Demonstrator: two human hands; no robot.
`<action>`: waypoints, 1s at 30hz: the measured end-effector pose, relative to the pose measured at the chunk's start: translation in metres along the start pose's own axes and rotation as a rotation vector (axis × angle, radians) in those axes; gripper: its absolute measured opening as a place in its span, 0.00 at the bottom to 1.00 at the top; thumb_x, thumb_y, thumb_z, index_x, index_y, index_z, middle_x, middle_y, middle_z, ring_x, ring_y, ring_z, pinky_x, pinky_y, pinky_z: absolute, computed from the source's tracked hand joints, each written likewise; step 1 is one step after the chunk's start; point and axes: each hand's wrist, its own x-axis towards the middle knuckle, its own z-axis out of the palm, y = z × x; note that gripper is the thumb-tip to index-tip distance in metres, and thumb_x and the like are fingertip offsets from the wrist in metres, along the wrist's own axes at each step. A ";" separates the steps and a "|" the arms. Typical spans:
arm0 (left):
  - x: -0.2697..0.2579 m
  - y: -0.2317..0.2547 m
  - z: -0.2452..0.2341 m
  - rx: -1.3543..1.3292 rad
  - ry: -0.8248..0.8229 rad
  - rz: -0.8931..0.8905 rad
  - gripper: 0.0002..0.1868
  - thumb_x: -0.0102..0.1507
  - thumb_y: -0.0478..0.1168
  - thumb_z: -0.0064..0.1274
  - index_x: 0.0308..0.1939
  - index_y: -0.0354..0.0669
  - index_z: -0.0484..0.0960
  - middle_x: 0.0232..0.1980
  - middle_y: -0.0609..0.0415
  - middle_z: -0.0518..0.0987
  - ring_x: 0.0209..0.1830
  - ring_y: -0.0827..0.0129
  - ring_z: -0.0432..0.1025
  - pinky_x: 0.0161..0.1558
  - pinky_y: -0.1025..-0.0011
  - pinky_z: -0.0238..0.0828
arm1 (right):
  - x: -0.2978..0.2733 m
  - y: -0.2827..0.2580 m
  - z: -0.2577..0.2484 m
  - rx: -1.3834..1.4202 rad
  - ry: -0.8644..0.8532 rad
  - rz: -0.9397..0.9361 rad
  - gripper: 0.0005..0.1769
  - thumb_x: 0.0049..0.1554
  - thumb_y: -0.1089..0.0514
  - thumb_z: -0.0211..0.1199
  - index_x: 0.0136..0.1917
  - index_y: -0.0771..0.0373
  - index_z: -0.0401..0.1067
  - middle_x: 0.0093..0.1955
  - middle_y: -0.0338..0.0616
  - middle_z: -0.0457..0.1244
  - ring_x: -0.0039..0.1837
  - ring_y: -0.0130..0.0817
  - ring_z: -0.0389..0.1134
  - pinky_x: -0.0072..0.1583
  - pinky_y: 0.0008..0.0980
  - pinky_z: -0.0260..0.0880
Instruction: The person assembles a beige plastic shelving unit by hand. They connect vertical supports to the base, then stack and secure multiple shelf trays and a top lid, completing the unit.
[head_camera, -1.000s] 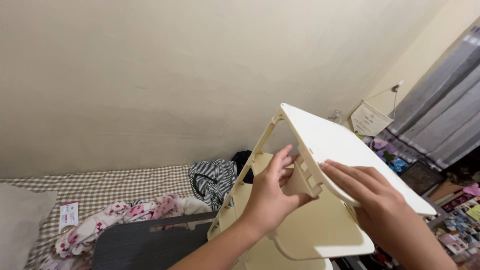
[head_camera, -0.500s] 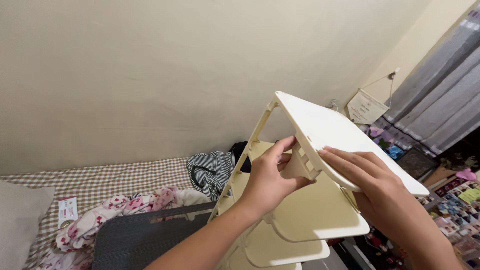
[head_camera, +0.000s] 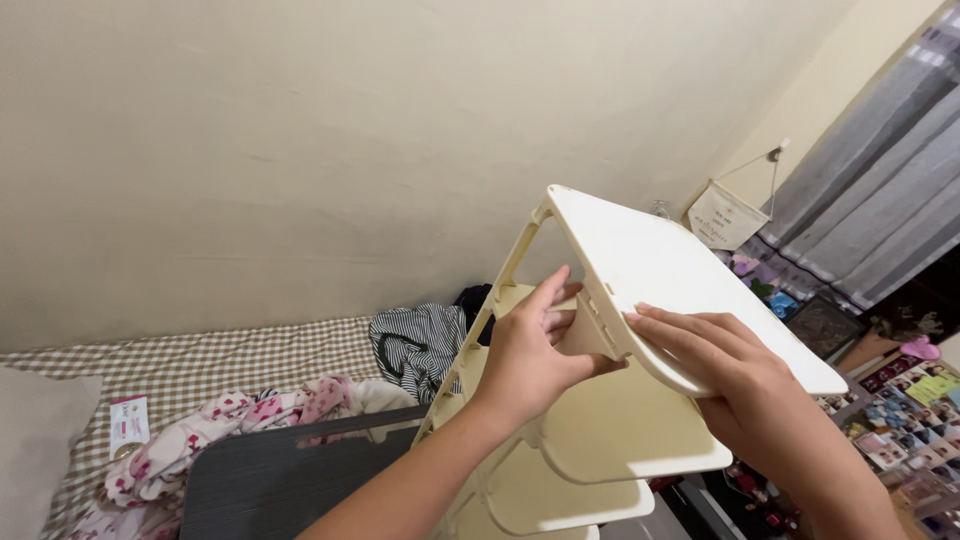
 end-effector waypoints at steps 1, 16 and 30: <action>0.000 0.000 0.000 0.012 -0.012 0.002 0.60 0.45 0.41 0.74 0.75 0.29 0.56 0.67 0.40 0.74 0.63 0.59 0.75 0.58 0.68 0.74 | -0.001 0.003 -0.001 0.023 -0.017 -0.017 0.42 0.41 0.72 0.65 0.69 0.51 0.71 0.69 0.42 0.67 0.65 0.43 0.67 0.59 0.41 0.72; 0.027 -0.069 -0.040 -0.059 -0.063 0.032 0.35 0.58 0.42 0.58 0.70 0.44 0.70 0.59 0.50 0.79 0.55 0.64 0.75 0.57 0.67 0.73 | 0.098 0.034 -0.020 0.077 -0.236 0.257 0.34 0.59 0.36 0.48 0.75 0.45 0.62 0.76 0.40 0.60 0.74 0.38 0.63 0.70 0.49 0.63; 0.145 -0.092 -0.041 0.431 0.051 0.071 0.27 0.66 0.47 0.54 0.66 0.40 0.71 0.60 0.43 0.77 0.60 0.50 0.73 0.58 0.58 0.71 | 0.224 0.094 0.050 0.000 -0.488 0.136 0.30 0.64 0.39 0.44 0.76 0.49 0.61 0.76 0.44 0.59 0.76 0.45 0.59 0.73 0.44 0.57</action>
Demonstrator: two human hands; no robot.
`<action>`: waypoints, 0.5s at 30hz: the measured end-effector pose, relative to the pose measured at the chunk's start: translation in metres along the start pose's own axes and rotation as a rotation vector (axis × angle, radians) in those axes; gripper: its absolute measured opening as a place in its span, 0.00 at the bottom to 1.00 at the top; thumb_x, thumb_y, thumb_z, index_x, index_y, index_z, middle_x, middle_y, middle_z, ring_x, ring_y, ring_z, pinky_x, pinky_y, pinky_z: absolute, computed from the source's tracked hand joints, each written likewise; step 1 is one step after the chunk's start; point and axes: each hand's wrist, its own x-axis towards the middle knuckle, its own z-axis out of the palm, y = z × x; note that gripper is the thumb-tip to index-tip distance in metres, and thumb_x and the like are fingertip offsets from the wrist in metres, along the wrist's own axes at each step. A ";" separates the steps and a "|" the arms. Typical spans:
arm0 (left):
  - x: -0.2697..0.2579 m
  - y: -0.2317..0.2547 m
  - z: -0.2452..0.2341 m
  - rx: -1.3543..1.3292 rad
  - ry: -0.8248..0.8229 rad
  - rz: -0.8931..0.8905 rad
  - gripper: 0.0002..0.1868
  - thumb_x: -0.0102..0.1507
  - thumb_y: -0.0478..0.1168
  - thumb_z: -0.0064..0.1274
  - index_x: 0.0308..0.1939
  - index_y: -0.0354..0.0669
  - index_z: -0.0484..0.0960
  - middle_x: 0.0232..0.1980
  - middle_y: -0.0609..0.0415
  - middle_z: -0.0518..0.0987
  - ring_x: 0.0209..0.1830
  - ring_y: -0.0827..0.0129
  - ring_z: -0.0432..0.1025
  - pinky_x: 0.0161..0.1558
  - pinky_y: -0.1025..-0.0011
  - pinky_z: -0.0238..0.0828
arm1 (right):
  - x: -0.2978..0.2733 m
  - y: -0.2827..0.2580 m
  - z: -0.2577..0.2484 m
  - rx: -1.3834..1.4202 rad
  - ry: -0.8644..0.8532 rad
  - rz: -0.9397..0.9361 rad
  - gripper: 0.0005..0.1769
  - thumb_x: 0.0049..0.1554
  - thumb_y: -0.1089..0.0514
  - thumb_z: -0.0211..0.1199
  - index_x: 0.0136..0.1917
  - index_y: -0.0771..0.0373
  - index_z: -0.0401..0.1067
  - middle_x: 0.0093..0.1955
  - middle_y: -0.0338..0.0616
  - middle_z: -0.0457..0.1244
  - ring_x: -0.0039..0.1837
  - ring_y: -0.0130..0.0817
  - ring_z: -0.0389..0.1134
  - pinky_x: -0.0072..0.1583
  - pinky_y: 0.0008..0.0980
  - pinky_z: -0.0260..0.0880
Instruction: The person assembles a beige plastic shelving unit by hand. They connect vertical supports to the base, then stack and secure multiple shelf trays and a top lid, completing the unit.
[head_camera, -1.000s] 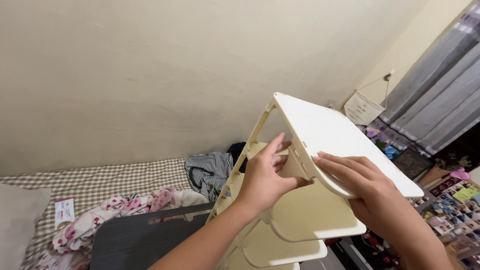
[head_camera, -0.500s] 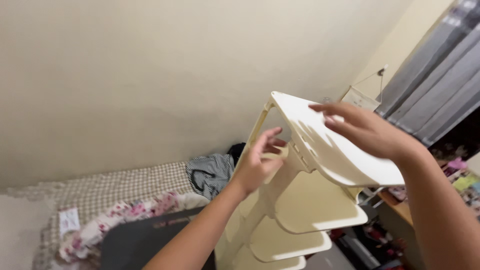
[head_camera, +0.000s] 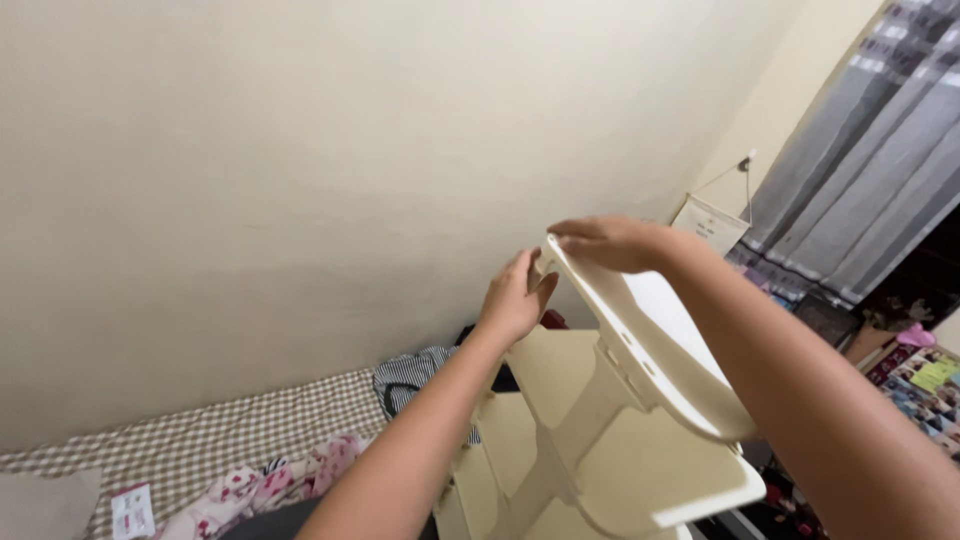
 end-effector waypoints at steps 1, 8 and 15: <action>0.006 -0.004 0.002 -0.050 -0.018 0.005 0.24 0.67 0.46 0.53 0.64 0.39 0.72 0.57 0.43 0.79 0.57 0.52 0.76 0.55 0.59 0.73 | 0.001 -0.002 0.002 -0.011 -0.002 0.029 0.30 0.64 0.38 0.43 0.76 0.48 0.62 0.76 0.43 0.59 0.76 0.45 0.59 0.73 0.44 0.57; 0.014 -0.024 0.019 -0.244 -0.074 -0.037 0.11 0.70 0.35 0.40 0.49 0.38 0.78 0.40 0.50 0.85 0.39 0.64 0.80 0.43 0.67 0.78 | 0.000 -0.019 -0.001 -0.101 -0.023 0.097 0.32 0.64 0.36 0.39 0.78 0.42 0.60 0.75 0.42 0.59 0.76 0.45 0.58 0.73 0.45 0.56; 0.014 -0.015 0.017 -0.278 -0.027 -0.095 0.11 0.69 0.33 0.40 0.47 0.38 0.80 0.35 0.50 0.82 0.33 0.65 0.77 0.38 0.65 0.76 | 0.002 -0.013 0.002 -0.022 -0.016 0.064 0.39 0.59 0.30 0.45 0.77 0.47 0.61 0.77 0.44 0.58 0.77 0.46 0.57 0.74 0.47 0.56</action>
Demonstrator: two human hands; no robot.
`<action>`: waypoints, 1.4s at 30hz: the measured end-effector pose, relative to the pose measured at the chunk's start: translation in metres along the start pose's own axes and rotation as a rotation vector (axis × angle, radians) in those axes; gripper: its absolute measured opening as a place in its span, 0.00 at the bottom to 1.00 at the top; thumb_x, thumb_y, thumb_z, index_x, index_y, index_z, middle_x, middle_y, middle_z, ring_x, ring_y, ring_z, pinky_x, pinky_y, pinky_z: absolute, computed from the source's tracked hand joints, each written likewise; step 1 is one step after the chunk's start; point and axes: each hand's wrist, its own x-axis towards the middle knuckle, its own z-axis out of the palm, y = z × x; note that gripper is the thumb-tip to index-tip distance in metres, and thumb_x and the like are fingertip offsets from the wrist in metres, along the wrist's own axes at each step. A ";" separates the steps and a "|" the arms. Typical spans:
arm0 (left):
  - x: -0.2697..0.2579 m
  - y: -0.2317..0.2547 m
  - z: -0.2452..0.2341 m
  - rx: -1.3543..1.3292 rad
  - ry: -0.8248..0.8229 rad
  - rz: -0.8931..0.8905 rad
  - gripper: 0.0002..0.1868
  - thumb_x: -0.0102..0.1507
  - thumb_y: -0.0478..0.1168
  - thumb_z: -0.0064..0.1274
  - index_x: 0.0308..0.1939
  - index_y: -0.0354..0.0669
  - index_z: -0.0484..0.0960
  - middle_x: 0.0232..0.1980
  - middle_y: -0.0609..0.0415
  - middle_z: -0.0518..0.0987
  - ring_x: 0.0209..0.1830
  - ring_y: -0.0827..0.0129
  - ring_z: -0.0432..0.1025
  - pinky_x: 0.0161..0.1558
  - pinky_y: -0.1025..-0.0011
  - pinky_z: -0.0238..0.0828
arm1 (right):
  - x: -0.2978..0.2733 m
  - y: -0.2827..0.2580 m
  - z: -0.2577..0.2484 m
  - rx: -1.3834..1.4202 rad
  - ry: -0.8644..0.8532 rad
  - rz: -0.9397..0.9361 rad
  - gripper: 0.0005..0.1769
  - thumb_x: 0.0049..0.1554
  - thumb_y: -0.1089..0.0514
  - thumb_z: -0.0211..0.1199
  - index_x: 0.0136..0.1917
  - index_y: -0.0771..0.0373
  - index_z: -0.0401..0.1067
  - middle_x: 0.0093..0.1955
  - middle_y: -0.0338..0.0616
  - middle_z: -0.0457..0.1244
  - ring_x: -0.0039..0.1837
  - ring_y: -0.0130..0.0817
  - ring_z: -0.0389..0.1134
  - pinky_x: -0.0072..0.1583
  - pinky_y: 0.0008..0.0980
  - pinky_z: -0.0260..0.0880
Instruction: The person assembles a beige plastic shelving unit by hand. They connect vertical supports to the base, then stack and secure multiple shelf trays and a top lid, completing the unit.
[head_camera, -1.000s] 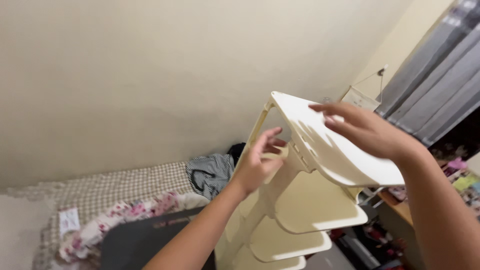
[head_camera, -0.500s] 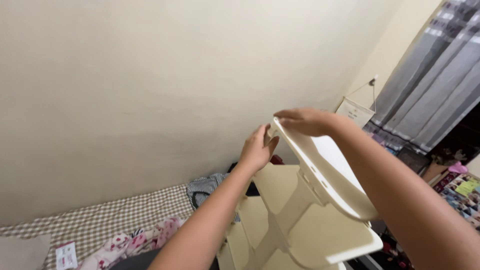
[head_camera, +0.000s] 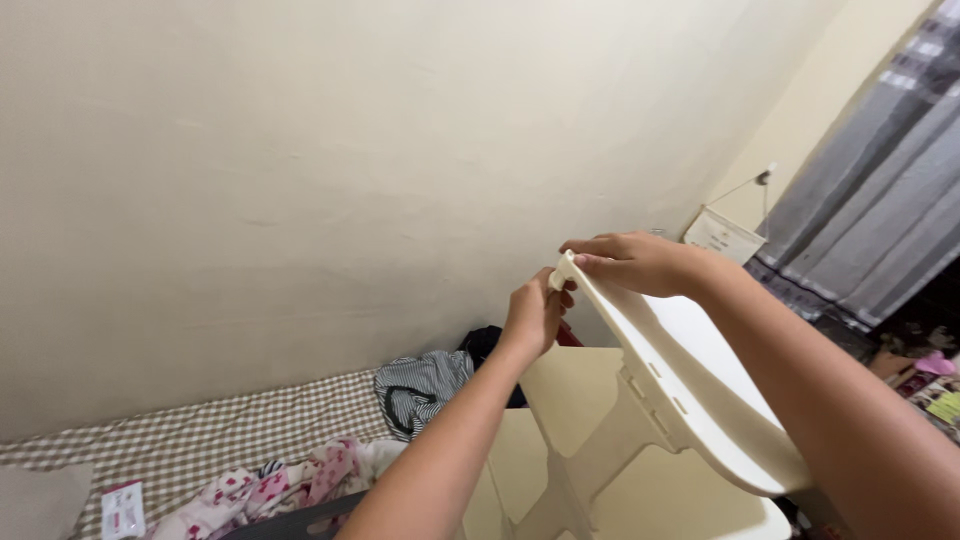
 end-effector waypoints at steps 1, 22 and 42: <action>-0.001 0.002 -0.002 0.031 -0.005 -0.032 0.11 0.68 0.33 0.40 0.48 0.38 0.79 0.36 0.49 0.82 0.34 0.64 0.77 0.38 0.64 0.75 | -0.001 -0.001 0.000 -0.001 -0.004 0.008 0.43 0.56 0.27 0.49 0.78 0.49 0.59 0.78 0.46 0.56 0.78 0.47 0.56 0.74 0.48 0.55; -0.002 -0.003 0.003 0.037 0.040 0.053 0.11 0.66 0.34 0.38 0.44 0.39 0.77 0.35 0.48 0.82 0.34 0.57 0.78 0.37 0.61 0.73 | -0.002 -0.007 -0.004 -0.106 0.079 -0.095 0.48 0.46 0.37 0.66 0.75 0.55 0.63 0.69 0.53 0.64 0.71 0.50 0.64 0.68 0.46 0.63; -0.002 -0.005 0.008 0.070 0.085 0.105 0.07 0.64 0.33 0.42 0.41 0.39 0.76 0.34 0.45 0.82 0.36 0.52 0.78 0.39 0.59 0.73 | -0.004 -0.017 -0.010 -0.171 0.076 -0.091 0.45 0.43 0.40 0.66 0.72 0.56 0.68 0.58 0.52 0.68 0.60 0.48 0.70 0.61 0.45 0.70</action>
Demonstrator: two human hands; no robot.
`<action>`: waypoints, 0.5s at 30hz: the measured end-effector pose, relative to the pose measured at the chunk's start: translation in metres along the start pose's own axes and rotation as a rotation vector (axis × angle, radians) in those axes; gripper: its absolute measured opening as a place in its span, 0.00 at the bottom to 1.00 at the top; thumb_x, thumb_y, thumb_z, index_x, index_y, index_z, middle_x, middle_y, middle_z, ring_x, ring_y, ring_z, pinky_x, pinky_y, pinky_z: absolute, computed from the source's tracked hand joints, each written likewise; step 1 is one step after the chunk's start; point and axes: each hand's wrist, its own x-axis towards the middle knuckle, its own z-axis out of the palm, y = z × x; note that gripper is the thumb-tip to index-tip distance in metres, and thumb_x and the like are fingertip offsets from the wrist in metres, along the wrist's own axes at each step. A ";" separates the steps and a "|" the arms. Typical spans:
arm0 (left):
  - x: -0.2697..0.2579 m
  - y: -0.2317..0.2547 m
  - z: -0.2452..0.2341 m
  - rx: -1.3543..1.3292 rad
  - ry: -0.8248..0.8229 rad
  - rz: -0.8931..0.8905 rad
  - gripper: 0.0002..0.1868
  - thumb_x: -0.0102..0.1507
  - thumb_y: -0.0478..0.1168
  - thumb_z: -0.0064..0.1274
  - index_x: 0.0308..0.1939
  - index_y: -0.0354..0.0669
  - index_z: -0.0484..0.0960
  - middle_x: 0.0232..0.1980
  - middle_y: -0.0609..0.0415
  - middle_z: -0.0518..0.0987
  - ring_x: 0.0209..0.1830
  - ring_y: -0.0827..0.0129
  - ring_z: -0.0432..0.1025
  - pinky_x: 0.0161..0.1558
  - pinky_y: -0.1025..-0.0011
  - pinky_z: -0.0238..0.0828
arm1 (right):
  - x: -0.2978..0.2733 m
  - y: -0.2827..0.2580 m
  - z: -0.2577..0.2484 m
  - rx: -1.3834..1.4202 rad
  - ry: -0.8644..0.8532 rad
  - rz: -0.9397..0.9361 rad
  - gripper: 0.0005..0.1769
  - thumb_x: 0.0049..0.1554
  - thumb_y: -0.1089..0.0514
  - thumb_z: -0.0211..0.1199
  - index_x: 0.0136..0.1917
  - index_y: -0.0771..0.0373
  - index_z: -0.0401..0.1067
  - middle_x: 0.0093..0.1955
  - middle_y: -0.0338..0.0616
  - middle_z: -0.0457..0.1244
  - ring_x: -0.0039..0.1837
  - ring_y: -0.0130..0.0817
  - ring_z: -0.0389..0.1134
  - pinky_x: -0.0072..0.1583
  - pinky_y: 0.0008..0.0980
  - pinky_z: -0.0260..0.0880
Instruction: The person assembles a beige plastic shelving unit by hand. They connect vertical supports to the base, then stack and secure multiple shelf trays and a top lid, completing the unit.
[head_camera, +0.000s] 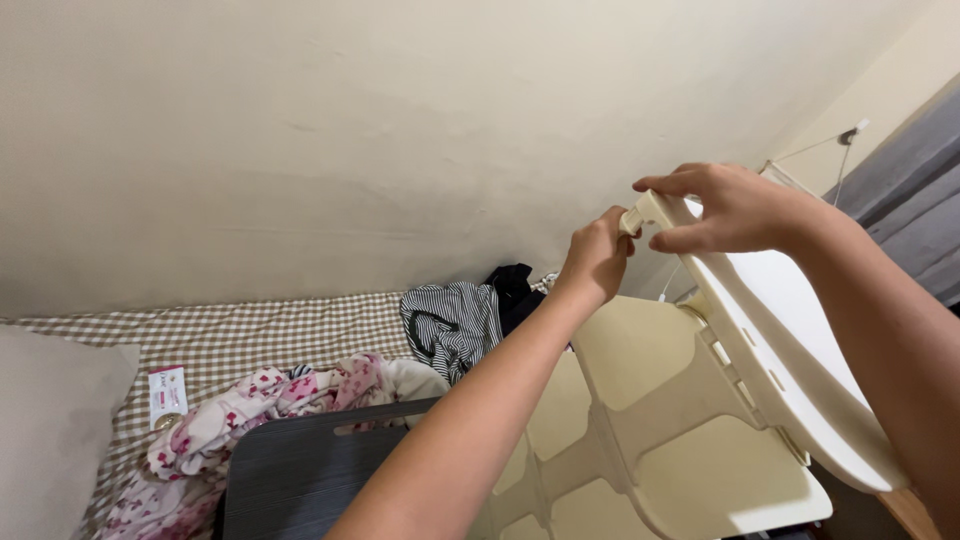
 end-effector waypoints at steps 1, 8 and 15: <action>0.000 0.001 0.000 0.006 -0.002 -0.006 0.07 0.65 0.34 0.42 0.42 0.39 0.76 0.34 0.46 0.82 0.36 0.52 0.78 0.40 0.59 0.73 | 0.000 -0.001 0.000 -0.009 0.003 0.000 0.45 0.43 0.41 0.67 0.72 0.56 0.68 0.58 0.52 0.68 0.60 0.48 0.70 0.61 0.45 0.69; -0.001 0.002 0.000 0.008 -0.009 -0.010 0.08 0.64 0.33 0.41 0.43 0.38 0.76 0.35 0.45 0.82 0.37 0.52 0.78 0.40 0.59 0.73 | -0.001 0.000 0.002 0.031 0.011 -0.006 0.45 0.40 0.44 0.66 0.71 0.57 0.69 0.59 0.54 0.69 0.60 0.49 0.71 0.62 0.45 0.70; -0.001 0.001 0.003 0.065 -0.019 -0.017 0.06 0.65 0.32 0.44 0.43 0.38 0.76 0.35 0.45 0.82 0.36 0.51 0.78 0.40 0.58 0.73 | -0.001 0.004 0.003 0.043 0.013 -0.016 0.46 0.41 0.42 0.67 0.72 0.57 0.69 0.60 0.53 0.68 0.61 0.49 0.69 0.61 0.46 0.69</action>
